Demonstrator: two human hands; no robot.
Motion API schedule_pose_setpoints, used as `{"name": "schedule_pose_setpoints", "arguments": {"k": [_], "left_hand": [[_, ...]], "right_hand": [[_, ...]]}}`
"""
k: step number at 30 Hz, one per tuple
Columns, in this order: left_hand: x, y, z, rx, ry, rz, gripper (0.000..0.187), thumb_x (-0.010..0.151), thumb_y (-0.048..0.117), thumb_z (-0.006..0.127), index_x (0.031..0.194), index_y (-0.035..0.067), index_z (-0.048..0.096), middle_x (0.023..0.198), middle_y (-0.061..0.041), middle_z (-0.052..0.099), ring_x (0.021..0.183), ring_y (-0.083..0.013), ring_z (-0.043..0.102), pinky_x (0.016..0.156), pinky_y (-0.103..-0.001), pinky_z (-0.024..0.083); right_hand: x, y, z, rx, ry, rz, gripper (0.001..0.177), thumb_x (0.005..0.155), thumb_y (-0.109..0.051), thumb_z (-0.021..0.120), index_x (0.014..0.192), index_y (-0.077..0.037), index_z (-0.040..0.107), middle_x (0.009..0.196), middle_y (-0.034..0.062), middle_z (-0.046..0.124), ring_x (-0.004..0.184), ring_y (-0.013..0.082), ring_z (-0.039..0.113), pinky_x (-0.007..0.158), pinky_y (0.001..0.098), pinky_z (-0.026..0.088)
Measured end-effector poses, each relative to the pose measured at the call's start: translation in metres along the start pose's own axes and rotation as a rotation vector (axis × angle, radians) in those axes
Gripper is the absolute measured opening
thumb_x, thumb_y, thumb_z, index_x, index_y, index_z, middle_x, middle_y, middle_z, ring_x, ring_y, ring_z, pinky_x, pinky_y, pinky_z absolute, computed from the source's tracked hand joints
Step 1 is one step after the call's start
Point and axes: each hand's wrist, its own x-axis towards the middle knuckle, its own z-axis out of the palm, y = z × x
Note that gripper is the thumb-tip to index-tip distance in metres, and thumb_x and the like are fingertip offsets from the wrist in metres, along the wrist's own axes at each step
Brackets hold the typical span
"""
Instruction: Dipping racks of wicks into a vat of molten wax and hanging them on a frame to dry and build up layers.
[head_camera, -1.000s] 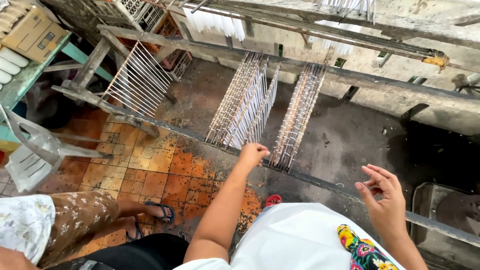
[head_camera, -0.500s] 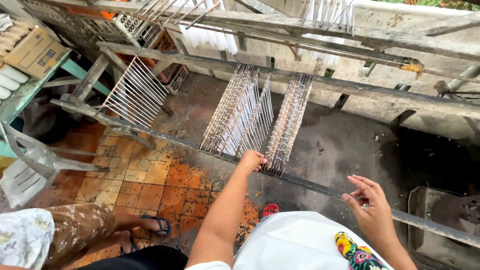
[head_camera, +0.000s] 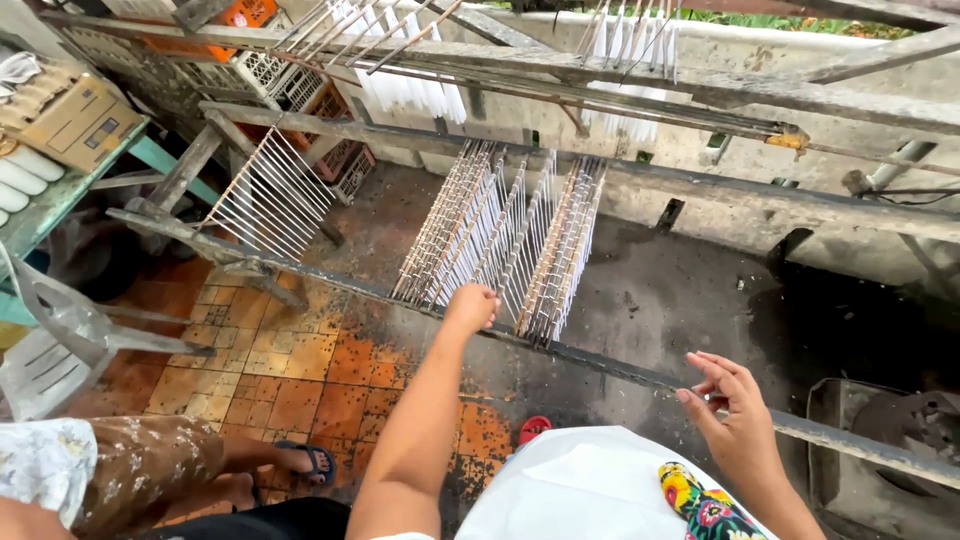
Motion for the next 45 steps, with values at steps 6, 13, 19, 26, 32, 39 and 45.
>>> {"name": "schedule_pose_setpoints", "arguments": {"k": [6,13,19,26,32,39,45], "left_hand": [[-0.101,0.045,-0.082,0.180,0.175,0.083,0.018,0.104,0.022,0.060,0.109,0.010,0.074,0.093,-0.003,0.071,0.076,-0.0129,0.060,0.068,-0.028,0.053],[-0.215,0.066,-0.167,0.585,0.551,0.210,0.025,0.109,0.021,0.052,0.118,0.006,0.070,0.110,-0.012,0.074,0.102,-0.0255,0.068,0.092,-0.043,0.057],[-0.290,0.027,-0.211,0.911,0.981,0.269,0.022,0.104,0.027,0.061,0.110,0.012,0.075,0.102,-0.018,0.074,0.085,-0.0426,0.072,0.069,-0.056,0.057],[-0.406,-0.044,-0.204,1.239,1.140,0.006,0.023,0.110,0.039,0.061,0.119,0.024,0.075,0.106,-0.003,0.075,0.092,-0.0285,0.076,0.067,-0.045,0.058],[-0.513,-0.078,-0.153,0.922,1.135,-0.212,0.023,0.107,0.030,0.059,0.112,0.014,0.073,0.122,-0.007,0.072,0.080,-0.0533,0.071,0.059,-0.064,0.052],[-0.604,-0.133,-0.113,0.889,1.172,-0.408,0.016,0.107,0.021,0.058,0.111,0.014,0.072,0.112,-0.006,0.073,0.085,-0.0372,0.071,0.060,-0.054,0.055],[-0.664,-0.157,-0.093,0.888,1.048,-0.719,0.020,0.105,0.028,0.055,0.108,0.011,0.064,0.105,-0.008,0.071,0.085,-0.0390,0.072,0.059,-0.056,0.059]], "right_hand": [[0.001,0.008,-0.012,0.004,-0.023,-0.038,0.050,0.089,-0.019,0.071,0.138,-0.012,0.066,0.137,0.0065,0.058,0.096,0.0150,0.065,0.084,0.0309,0.057],[0.001,0.008,-0.021,0.014,-0.123,-0.098,0.047,0.089,-0.014,0.072,0.136,-0.014,0.067,0.139,0.0056,0.058,0.095,0.0150,0.064,0.086,0.0315,0.053],[0.020,0.035,0.002,-0.051,-0.320,-0.301,0.047,0.089,-0.020,0.071,0.136,-0.018,0.068,0.135,0.0048,0.060,0.091,0.0135,0.070,0.080,0.0293,0.057],[0.030,0.079,0.072,-0.240,-0.944,-0.539,0.045,0.092,-0.041,0.068,0.136,-0.031,0.066,0.126,-0.0025,0.064,0.081,0.0114,0.075,0.075,0.0289,0.062],[0.008,0.042,0.116,-0.418,-1.159,-0.570,0.046,0.093,-0.048,0.064,0.138,-0.036,0.064,0.131,-0.0081,0.060,0.099,0.0099,0.072,0.075,0.0287,0.056],[-0.017,-0.032,0.156,-0.426,-1.318,-0.687,0.048,0.094,-0.043,0.064,0.140,-0.032,0.063,0.135,-0.0080,0.061,0.103,0.0100,0.073,0.080,0.0293,0.057],[-0.056,-0.081,0.221,-0.357,-1.304,-0.797,0.042,0.091,-0.034,0.070,0.133,-0.031,0.070,0.130,-0.0112,0.067,0.094,0.0095,0.073,0.081,0.0285,0.055]]}}
